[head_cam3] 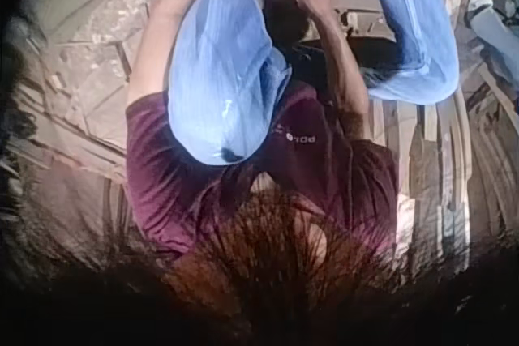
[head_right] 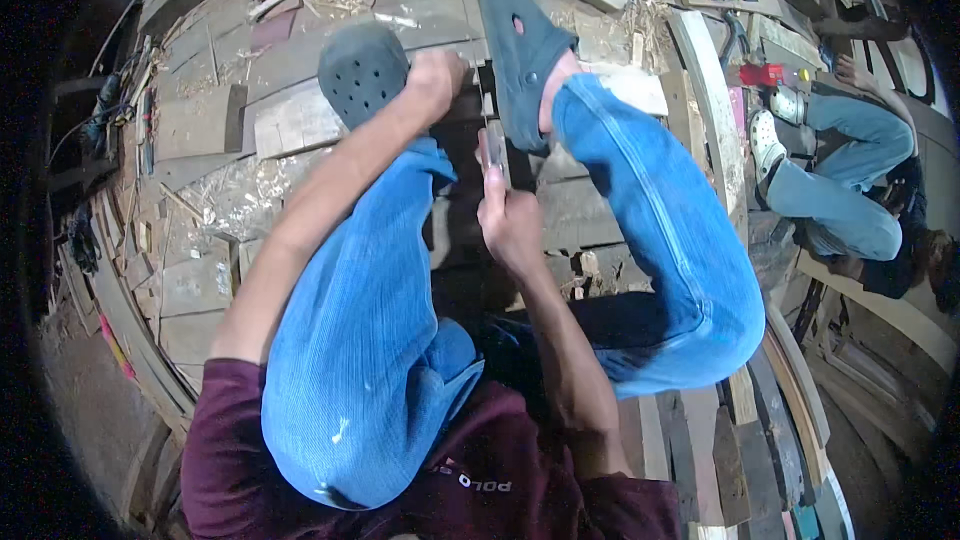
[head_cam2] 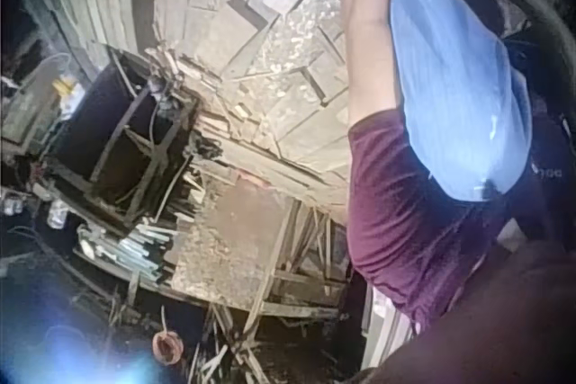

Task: Use a hand saw to cut a piece of wood board while seated.

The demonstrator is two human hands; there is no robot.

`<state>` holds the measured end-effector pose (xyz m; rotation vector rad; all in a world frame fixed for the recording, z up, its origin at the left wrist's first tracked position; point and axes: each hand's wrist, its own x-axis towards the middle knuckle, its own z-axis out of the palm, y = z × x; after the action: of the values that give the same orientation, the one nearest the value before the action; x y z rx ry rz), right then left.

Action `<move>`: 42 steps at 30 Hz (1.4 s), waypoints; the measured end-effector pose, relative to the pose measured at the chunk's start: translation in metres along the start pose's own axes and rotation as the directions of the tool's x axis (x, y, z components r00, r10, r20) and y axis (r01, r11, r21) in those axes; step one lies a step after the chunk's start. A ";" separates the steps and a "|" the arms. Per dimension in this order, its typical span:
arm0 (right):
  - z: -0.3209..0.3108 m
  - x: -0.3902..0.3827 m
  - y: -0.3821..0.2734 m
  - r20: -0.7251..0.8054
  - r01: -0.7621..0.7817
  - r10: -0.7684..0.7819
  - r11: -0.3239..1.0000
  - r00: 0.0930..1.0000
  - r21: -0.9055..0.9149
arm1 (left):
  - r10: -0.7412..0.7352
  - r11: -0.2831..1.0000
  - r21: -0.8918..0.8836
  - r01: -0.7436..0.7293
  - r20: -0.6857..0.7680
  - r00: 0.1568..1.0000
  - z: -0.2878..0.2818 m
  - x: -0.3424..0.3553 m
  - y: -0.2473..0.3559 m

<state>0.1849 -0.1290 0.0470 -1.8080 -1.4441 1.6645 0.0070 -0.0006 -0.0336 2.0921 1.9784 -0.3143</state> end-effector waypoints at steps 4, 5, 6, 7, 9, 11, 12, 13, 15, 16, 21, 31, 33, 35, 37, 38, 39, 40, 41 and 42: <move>-0.010 -0.049 0.008 0.042 0.007 -0.001 0.992 0.999 -0.130 | -0.023 1.000 0.005 0.023 0.000 1.000 0.004 -0.004 -0.004; -0.012 -0.066 0.010 0.009 -0.026 0.027 0.997 1.000 -0.074 | -0.012 1.000 -0.026 0.010 -0.054 0.998 0.005 -0.004 -0.007; -0.012 -0.075 0.011 -0.023 -0.057 0.057 0.998 0.998 -0.017 | -0.002 0.998 -0.057 -0.004 -0.108 0.994 0.006 -0.004 -0.010; -0.015 -0.075 0.012 -0.020 -0.061 0.061 0.998 0.998 -0.022 | 0.009 0.998 -0.054 -0.017 -0.133 0.991 0.008 -0.004 -0.012; -0.018 -0.066 0.011 0.029 -0.079 0.078 0.996 0.997 0.031 | 0.019 0.999 -0.039 -0.024 -0.118 0.993 0.001 -0.004 -0.008; -0.021 -0.041 -0.007 0.053 -0.135 0.134 0.991 0.990 0.023 | 0.005 0.999 -0.053 -0.012 -0.135 0.991 0.006 -0.004 -0.012; -0.023 -0.024 -0.014 0.078 -0.188 0.186 0.982 0.979 0.012 | 0.016 0.993 -0.114 -0.031 -0.135 0.991 0.008 -0.002 -0.014; -0.024 -0.006 -0.019 0.103 -0.145 0.138 0.988 0.985 0.062 | 0.033 0.994 -0.101 -0.046 -0.135 0.990 0.007 0.003 -0.011; -0.017 0.013 -0.027 0.078 -0.082 0.077 0.994 0.994 0.066 | 0.053 0.994 -0.085 -0.065 -0.138 0.989 0.003 0.008 -0.007; -0.014 0.015 -0.031 0.028 -0.068 0.067 0.998 0.997 0.017 | 0.036 0.998 -0.052 -0.041 -0.084 0.996 0.001 0.009 -0.005; -0.016 -0.043 0.007 0.035 0.004 0.001 0.988 0.999 -0.154 | 0.013 0.998 -0.057 -0.015 -0.027 1.000 0.002 0.000 -0.014; -0.004 0.002 0.005 0.040 0.035 -0.033 0.998 0.999 -0.043 | 0.000 1.000 -0.020 0.000 0.012 1.000 -0.008 0.004 -0.005; -0.004 -0.025 0.017 0.054 0.028 -0.022 0.994 0.998 -0.109 | -0.025 0.999 -0.029 0.024 -0.046 0.999 -0.002 -0.001 -0.014; -0.013 -0.054 0.011 0.058 -0.081 0.078 0.995 0.995 0.051 | -0.014 0.995 -0.103 0.009 -0.053 0.998 -0.003 -0.003 -0.012; -0.018 -0.050 0.012 0.082 -0.105 0.103 0.994 0.991 0.014 | 0.001 0.985 -0.171 -0.011 -0.060 0.998 -0.006 -0.004 -0.011; -0.021 -0.047 0.013 0.102 -0.124 0.125 0.992 0.987 -0.024 | -0.007 0.989 -0.145 0.000 -0.046 0.999 -0.007 -0.001 -0.010; -0.022 -0.043 0.015 0.048 -0.107 0.109 0.993 0.993 -0.043 | -0.014 0.993 -0.119 0.009 -0.034 0.999 -0.007 0.003 -0.009; -0.025 -0.041 0.018 0.044 -0.109 0.111 0.993 0.993 -0.042 | -0.038 0.982 -0.187 0.023 -0.075 0.996 0.004 0.008 -0.015; -0.026 -0.039 0.018 0.084 -0.136 0.136 0.991 0.987 0.001 | -0.029 0.989 -0.148 0.022 -0.041 0.999 0.004 0.010 -0.016; -0.027 -0.039 0.017 0.124 -0.164 0.157 0.986 0.980 0.044 | -0.021 0.994 -0.107 0.020 -0.007 1.000 0.004 0.010 -0.017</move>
<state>0.2223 -0.1569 0.0643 -1.8669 -1.3157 1.9027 -0.0092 0.0090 -0.0410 2.0116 1.9763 -0.1988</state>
